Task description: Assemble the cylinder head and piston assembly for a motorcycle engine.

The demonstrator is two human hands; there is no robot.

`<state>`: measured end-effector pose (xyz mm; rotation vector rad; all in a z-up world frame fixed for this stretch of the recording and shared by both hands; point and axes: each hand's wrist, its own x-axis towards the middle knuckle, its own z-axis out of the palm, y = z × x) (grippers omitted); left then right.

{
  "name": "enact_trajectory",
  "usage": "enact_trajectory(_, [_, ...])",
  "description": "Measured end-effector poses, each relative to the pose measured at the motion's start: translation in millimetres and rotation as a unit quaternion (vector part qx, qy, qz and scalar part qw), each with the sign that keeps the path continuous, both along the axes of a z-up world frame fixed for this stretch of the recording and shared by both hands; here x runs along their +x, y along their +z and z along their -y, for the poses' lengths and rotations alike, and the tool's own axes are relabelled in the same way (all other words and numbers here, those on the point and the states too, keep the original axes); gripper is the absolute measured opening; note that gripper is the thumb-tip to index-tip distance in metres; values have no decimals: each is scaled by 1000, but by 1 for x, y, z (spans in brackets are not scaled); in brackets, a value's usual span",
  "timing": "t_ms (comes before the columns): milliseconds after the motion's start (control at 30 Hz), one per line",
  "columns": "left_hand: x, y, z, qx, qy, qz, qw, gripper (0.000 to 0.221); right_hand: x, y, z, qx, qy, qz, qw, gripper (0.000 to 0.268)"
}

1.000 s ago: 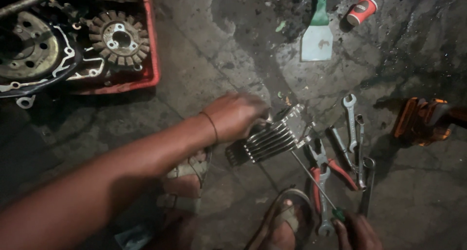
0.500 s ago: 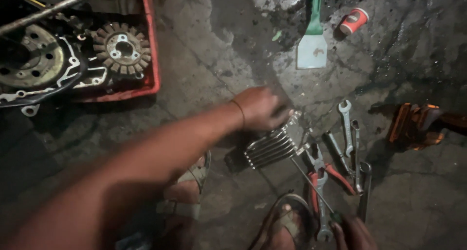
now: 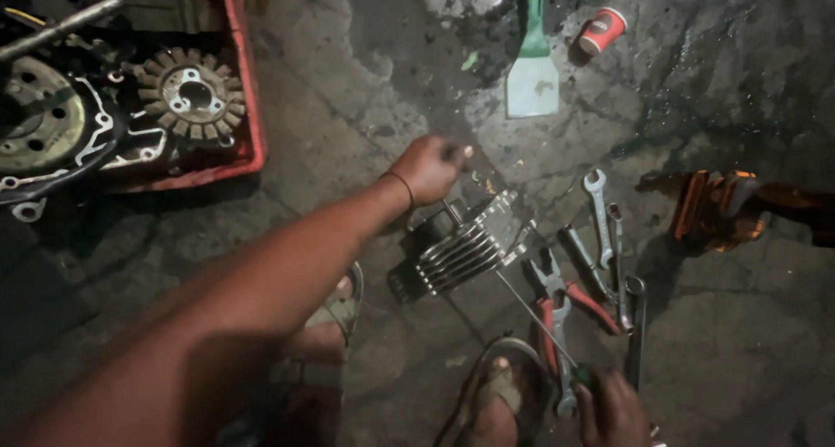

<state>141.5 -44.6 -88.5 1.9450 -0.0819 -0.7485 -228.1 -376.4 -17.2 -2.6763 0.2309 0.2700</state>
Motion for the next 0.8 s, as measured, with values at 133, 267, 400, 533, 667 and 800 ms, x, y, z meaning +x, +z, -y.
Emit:
enact_trajectory(133, [5, -21, 0, -24, 2, 15, 1000, 37, -8, -12, 5, -19, -10, 17, 1000, 24])
enact_trajectory(267, [7, -12, -3, -19, 0, -76, 997, 35, -7, -9, 6, 18, -47, -17, 999, 25])
enact_trajectory(400, [-7, -36, -4, -43, 8, -9, 999, 32, -19, -23, 21, 32, -5, 28, 999, 21])
enact_trajectory(533, [-21, -13, -1, -28, 146, 84, 985, 32, -16, -20, 17, 59, -66, -46, 995, 19])
enact_trajectory(667, [-33, 12, 4, -44, 256, 108, 960, 31, -29, -36, 31, 38, -30, -25, 999, 20])
enact_trajectory(800, [-52, 29, -13, -15, 189, 51, 981, 31, -43, -49, 34, 79, -95, -43, 991, 26])
